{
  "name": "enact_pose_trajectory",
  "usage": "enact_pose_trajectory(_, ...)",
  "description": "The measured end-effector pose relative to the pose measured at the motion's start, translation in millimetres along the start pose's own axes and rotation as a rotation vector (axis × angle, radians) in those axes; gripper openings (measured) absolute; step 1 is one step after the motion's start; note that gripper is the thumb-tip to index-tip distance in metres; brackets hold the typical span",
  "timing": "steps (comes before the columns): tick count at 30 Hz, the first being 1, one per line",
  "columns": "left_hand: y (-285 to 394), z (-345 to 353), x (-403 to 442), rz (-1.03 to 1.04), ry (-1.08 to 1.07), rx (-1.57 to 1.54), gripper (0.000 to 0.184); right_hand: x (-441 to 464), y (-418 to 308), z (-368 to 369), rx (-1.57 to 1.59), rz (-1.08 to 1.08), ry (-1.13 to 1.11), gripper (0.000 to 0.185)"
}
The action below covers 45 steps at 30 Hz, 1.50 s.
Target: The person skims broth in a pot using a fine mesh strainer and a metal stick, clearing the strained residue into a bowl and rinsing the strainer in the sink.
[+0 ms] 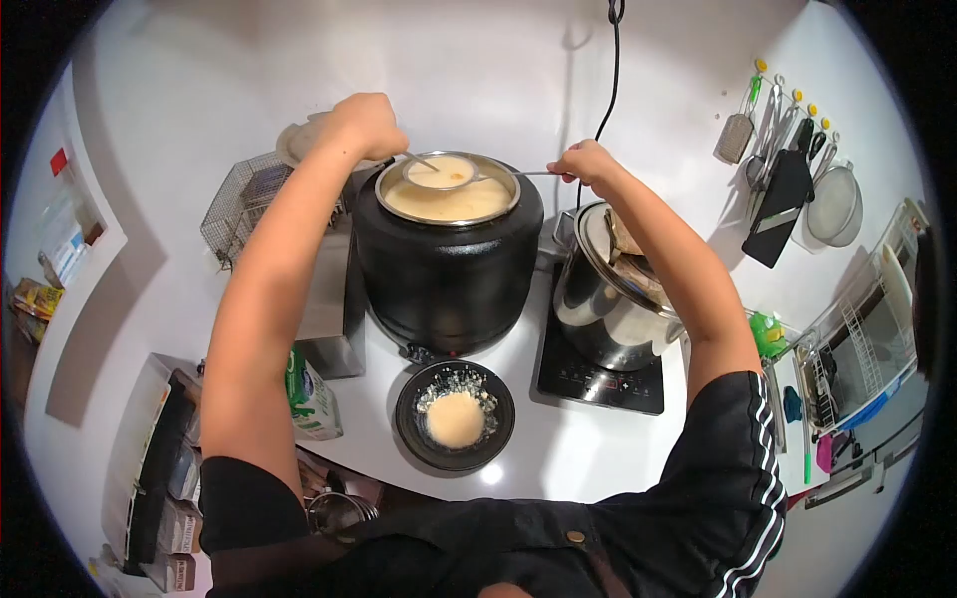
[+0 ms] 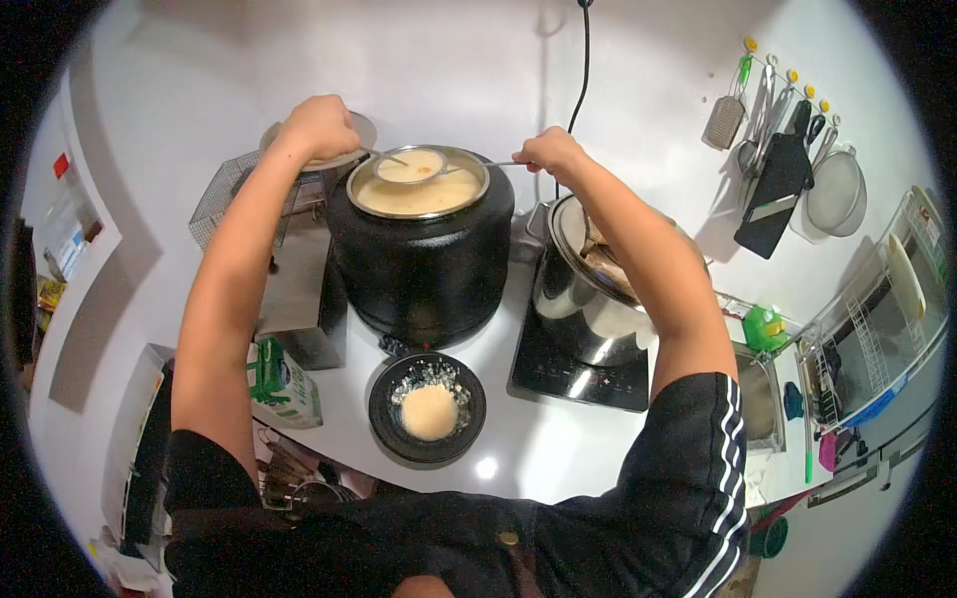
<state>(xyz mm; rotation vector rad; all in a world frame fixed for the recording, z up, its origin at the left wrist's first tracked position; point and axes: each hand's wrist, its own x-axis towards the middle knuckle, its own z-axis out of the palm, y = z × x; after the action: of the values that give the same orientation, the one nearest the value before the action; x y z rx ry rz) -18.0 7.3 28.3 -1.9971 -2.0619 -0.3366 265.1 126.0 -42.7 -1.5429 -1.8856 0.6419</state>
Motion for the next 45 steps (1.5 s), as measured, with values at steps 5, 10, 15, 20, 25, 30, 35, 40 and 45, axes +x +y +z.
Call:
enact_pose_trajectory(5, -1.1, -13.8, -8.8, -0.062, -0.016, 0.003, 0.033, -6.7, 2.4, -4.2, 0.027, 0.000, -0.004, 0.022)
enact_pose_trajectory(10, 3.2, -6.4, -6.7, -0.063, 0.011, 0.025, 0.032, 3.4, 8.3, -2.4, -0.031, 0.014, 0.000, 0.023)
enact_pose_trajectory(15, 0.6, -15.0, -4.5, -0.110, -0.050, -0.015, 0.030, 2.4, 13.4, -4.6, -0.006, 0.021, 0.004, 0.025)
enact_pose_trajectory(20, 10.3, -12.8, -6.4, -0.049, -0.040, -0.003, 0.031, -3.0, 7.4, -6.7, 0.018, 0.016, 0.003, 0.022)
enact_pose_trajectory(25, 5.2, -19.0, -10.6, -0.065, -0.033, 0.019, 0.031, -5.9, 11.7, -8.1, 0.003, 0.039, -0.018, 0.020)
enact_pose_trajectory(30, 12.3, -7.9, -5.4, -0.048, -0.008, 0.010, 0.030, -7.9, 7.0, -10.3, -0.001, 0.053, -0.002, 0.019)
enact_pose_trajectory(35, 4.7, -12.6, 0.2, -0.030, -0.035, 0.058, 0.029, -12.5, 6.2, -13.0, -0.030, 0.061, 0.009, 0.020)
enact_pose_trajectory(40, 11.0, -6.6, -1.7, -0.029, -0.027, 0.033, 0.028, -6.7, 6.0, -10.3, -0.013, 0.033, -0.014, 0.020)
enact_pose_trajectory(45, 5.4, -19.5, -5.0, -0.088, -0.082, 0.060, 0.028, -12.0, 4.9, -9.9, -0.037, 0.053, -0.020, 0.020)
